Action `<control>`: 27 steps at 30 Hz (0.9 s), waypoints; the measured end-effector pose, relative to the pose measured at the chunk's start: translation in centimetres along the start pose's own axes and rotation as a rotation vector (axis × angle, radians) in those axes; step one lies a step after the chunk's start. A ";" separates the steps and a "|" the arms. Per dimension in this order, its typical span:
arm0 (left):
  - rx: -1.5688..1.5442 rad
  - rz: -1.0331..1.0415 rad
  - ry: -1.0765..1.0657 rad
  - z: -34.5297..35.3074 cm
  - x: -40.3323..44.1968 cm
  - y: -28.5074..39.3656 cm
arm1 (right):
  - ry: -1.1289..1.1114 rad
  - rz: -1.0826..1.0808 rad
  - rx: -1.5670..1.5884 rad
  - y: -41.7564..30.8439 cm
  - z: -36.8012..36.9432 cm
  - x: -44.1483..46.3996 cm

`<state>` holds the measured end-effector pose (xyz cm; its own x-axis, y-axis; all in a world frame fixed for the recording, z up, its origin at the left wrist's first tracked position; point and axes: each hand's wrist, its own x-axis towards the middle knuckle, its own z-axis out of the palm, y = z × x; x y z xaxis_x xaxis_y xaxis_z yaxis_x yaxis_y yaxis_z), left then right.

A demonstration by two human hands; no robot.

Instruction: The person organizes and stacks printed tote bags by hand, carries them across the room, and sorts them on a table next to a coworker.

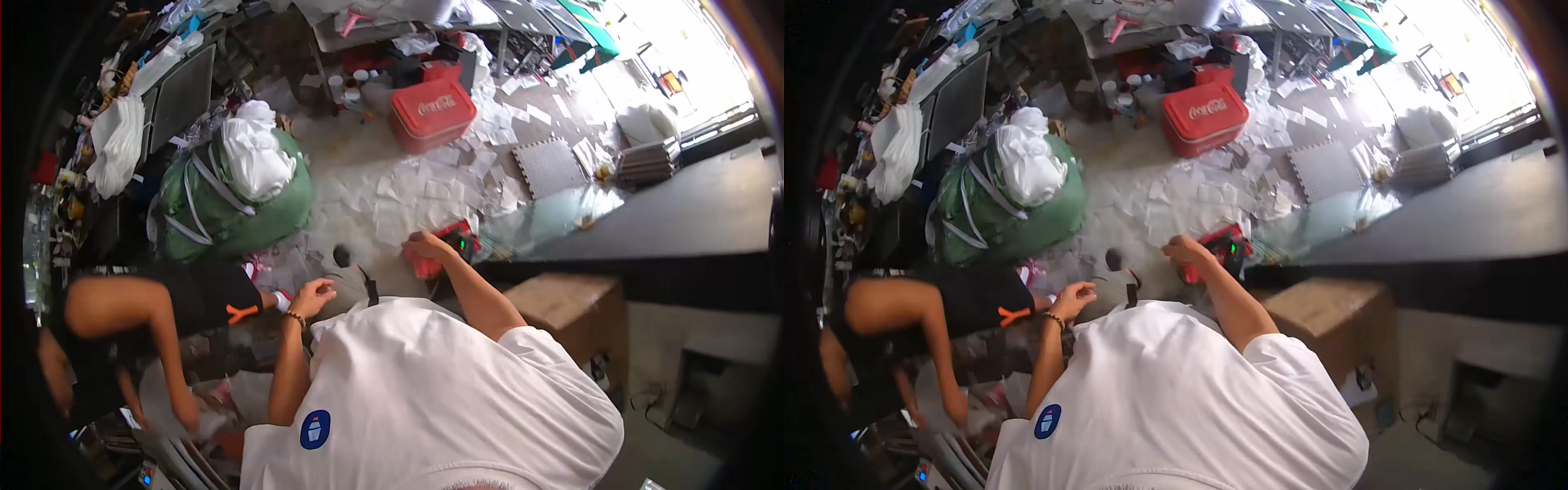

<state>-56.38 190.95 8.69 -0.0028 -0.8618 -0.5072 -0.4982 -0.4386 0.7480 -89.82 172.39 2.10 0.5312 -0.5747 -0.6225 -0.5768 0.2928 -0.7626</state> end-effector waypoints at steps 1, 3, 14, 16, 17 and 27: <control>0.003 0.007 0.011 -2.0 2.2 -0.8 | 0.023 0.023 -0.120 -0.6 -1.5 3.1; -0.079 -0.019 0.000 -5.8 7.6 -2.5 | 0.100 0.085 0.079 1.4 -3.7 8.6; 0.150 0.237 0.080 -32.7 43.6 0.6 | 0.386 0.212 0.042 -7.9 -13.8 22.2; 0.041 0.267 0.051 -36.7 46.9 4.0 | 0.442 0.138 0.024 -12.4 -16.4 26.5; 0.048 0.253 0.044 -38.5 48.9 4.7 | 0.470 0.108 -0.022 -15.2 -17.8 29.4; 0.104 0.134 0.119 -55.7 63.1 4.6 | 0.530 -0.480 -0.221 -44.4 -25.9 57.0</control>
<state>-10.52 120.34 3.96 0.0240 -0.9373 -0.3477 -0.5874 -0.2947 0.7538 -50.02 106.89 5.02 0.4178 -0.9084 -0.0189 -0.4978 -0.2114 -0.8411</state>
